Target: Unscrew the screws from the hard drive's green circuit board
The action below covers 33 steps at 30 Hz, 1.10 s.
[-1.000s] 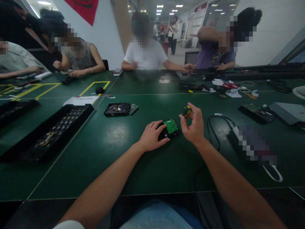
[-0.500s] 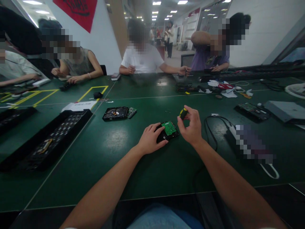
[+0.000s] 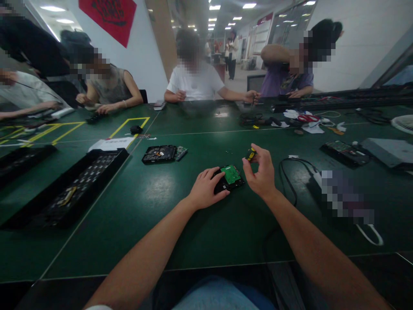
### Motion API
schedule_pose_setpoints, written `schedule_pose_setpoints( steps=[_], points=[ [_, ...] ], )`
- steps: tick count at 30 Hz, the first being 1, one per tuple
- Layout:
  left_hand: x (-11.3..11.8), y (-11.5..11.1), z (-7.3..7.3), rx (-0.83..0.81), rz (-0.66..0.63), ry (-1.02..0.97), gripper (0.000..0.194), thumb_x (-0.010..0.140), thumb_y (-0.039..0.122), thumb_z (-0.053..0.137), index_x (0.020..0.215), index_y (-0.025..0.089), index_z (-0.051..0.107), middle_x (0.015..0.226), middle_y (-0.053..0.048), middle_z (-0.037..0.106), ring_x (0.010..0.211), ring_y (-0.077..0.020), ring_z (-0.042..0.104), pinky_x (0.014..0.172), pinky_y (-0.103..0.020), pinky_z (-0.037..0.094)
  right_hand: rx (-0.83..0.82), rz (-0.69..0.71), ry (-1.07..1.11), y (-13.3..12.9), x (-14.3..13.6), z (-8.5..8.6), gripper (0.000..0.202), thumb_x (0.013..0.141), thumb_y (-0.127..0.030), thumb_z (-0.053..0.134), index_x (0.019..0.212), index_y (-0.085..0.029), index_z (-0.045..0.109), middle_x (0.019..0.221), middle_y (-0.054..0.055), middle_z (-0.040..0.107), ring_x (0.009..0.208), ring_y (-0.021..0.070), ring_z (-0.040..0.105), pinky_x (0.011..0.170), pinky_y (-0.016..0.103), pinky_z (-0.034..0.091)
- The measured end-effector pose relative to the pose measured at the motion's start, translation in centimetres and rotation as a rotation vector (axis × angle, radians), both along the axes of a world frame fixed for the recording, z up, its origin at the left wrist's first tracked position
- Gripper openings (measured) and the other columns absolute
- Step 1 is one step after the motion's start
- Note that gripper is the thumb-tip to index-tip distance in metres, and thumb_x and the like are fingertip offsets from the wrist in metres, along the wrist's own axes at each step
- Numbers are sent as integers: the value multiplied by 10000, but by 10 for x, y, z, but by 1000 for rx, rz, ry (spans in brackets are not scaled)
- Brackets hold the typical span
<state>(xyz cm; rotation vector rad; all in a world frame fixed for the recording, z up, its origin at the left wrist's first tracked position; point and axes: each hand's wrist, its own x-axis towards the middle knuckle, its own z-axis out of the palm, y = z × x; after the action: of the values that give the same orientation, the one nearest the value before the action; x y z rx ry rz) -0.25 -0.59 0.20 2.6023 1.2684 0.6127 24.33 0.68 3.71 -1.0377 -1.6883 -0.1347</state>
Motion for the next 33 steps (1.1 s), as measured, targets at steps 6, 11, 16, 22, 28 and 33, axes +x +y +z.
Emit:
schedule_pose_setpoints(
  steps=[6, 11, 16, 22, 28, 33],
  points=[
    [0, 0, 0, 12, 2, 3, 745, 938, 633, 685, 1552, 238, 534, 1617, -151, 479, 1482, -370, 446, 1217, -582, 396, 6, 0, 21, -1, 1, 2, 540, 976, -299, 695, 1496, -320, 547, 1222, 92, 558, 943, 218, 642, 783, 440, 659],
    [0, 0, 1, 7, -2, 4, 754, 935, 635, 686, 1563, 250, 522, 1622, -148, 475, 1486, -376, 443, 1221, -591, 392, -11, 35, 14, -2, 0, 1, 585, 996, -261, 626, 1561, -329, 493, 1256, 108, 549, 1026, 245, 632, 806, 451, 665],
    [0, -1, 3, 6, -1, -5, 749, 941, 643, 674, 1556, 240, 531, 1617, -152, 480, 1489, -374, 443, 1225, -590, 391, -13, 58, -4, -3, -3, -1, 608, 1022, -242, 557, 1609, -311, 416, 1290, 123, 587, 1079, 265, 629, 866, 481, 652],
    [-1, 0, 2, -1, -2, -16, 748, 933, 644, 684, 1557, 263, 527, 1627, -143, 472, 1495, -378, 439, 1223, -604, 392, -10, 16, -7, -2, -2, 0, 571, 983, -332, 673, 1523, -313, 487, 1243, 102, 610, 979, 251, 650, 830, 481, 649],
    [-1, 0, 1, -1, -5, 3, 757, 940, 654, 668, 1556, 236, 530, 1630, -152, 469, 1490, -378, 441, 1221, -593, 395, 5, 9, -1, 0, 0, 0, 558, 986, -307, 675, 1516, -321, 501, 1223, 95, 623, 925, 232, 662, 792, 451, 653],
    [0, 0, 1, 1, 3, -10, 739, 931, 634, 691, 1549, 259, 535, 1623, -143, 474, 1490, -378, 444, 1226, -593, 390, -40, 22, 19, 2, 0, -4, 601, 983, -310, 661, 1550, -304, 462, 1273, 110, 637, 910, 240, 681, 826, 485, 660]
  ],
)
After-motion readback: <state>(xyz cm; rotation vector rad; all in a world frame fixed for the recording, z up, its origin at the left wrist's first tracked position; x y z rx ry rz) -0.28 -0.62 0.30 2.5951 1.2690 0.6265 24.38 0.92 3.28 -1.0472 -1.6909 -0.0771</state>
